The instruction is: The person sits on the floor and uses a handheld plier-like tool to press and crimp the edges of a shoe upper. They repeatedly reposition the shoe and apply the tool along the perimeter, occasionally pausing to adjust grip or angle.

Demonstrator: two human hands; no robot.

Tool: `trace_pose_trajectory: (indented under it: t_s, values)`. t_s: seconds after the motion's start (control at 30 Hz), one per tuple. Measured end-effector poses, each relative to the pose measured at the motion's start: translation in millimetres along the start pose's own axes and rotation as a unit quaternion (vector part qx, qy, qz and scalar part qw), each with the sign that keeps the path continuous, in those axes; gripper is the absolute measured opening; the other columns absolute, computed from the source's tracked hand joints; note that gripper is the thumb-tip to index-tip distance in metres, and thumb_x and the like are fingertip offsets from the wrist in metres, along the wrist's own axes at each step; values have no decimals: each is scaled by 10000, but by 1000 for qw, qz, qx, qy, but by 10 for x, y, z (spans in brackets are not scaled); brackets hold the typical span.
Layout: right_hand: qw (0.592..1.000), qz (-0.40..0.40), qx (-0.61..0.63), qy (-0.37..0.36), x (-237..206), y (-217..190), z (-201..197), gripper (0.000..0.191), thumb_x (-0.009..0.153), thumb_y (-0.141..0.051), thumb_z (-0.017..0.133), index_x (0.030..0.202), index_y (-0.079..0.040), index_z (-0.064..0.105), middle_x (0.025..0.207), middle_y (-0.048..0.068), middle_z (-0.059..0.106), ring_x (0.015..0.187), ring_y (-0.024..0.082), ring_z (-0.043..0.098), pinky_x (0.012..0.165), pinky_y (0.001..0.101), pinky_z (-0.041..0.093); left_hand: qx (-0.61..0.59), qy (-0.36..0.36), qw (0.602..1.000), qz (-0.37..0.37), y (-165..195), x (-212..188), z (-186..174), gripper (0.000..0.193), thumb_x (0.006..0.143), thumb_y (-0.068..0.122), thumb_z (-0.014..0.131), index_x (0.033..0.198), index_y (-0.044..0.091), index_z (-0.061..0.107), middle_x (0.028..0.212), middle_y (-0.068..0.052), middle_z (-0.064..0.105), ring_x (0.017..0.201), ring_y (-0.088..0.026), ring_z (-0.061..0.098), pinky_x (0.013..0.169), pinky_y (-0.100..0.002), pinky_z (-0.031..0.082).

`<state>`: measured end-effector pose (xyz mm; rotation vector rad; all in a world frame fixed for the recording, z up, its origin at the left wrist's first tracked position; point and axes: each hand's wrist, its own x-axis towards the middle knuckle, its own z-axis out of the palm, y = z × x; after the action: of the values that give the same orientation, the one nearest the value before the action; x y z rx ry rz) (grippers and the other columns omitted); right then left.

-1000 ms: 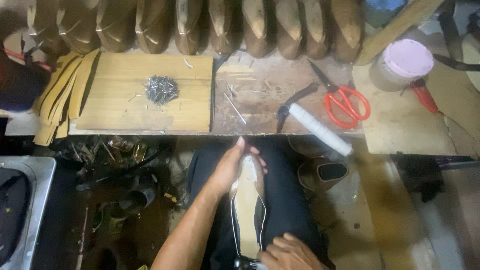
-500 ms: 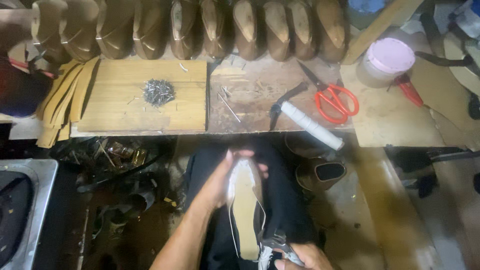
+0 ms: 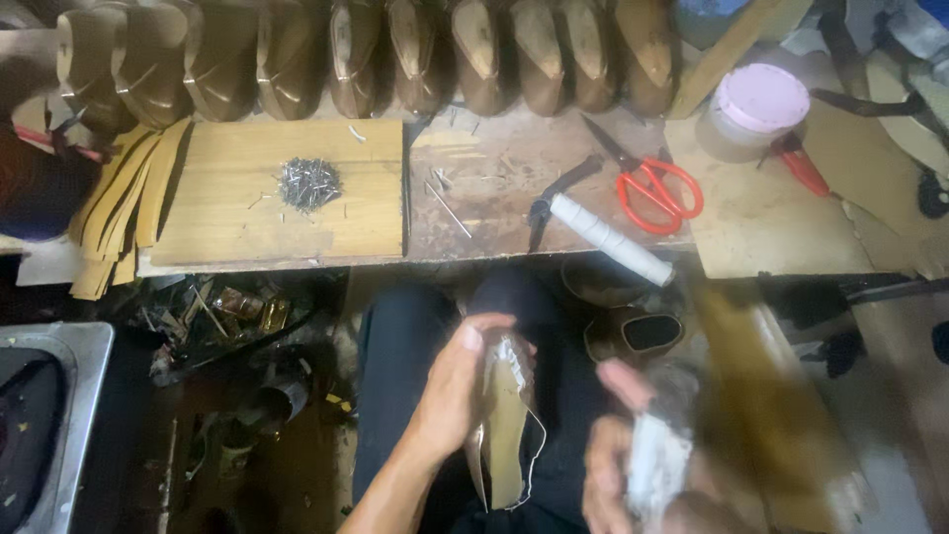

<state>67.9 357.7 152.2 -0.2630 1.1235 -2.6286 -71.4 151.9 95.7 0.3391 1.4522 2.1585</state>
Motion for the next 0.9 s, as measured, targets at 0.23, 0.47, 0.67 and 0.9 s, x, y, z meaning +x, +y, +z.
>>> trace_pose_trajectory:
  t_s: [0.23,0.47,0.67,0.9]
  values:
    - [867,384,-248,200,-238,418,-219,709,907,-200,670,1578,-153,447,911,37,694,731,91,602,683,245,495,37,31,999,7,109,-87,83,549,1072,437,335,1340,14,560,1122,-158,737,989,-216,709,882,-357,582]
    - [879,388,-259,98,-223,232,-182,473,985,-231,624,1403,-13,588,1297,83,745,1189,136,727,1033,318,555,122,15,992,20,208,-171,297,616,1066,491,301,1355,23,577,1146,-145,742,1054,-233,700,940,-360,546]
    - [859,409,-288,104,-97,-30,-26,477,936,-260,644,1372,-68,671,1240,45,754,1085,119,698,958,325,565,186,8,982,31,289,-249,383,690,1053,548,248,1349,30,595,1174,-155,756,1090,-260,722,959,-375,541]
    - [838,425,-339,43,129,-395,64,333,947,-269,605,1192,-68,707,1004,39,754,929,102,748,799,299,622,213,4,976,45,352,-319,484,679,1050,547,270,1357,29,583,1176,-172,762,1083,-273,738,950,-383,551]
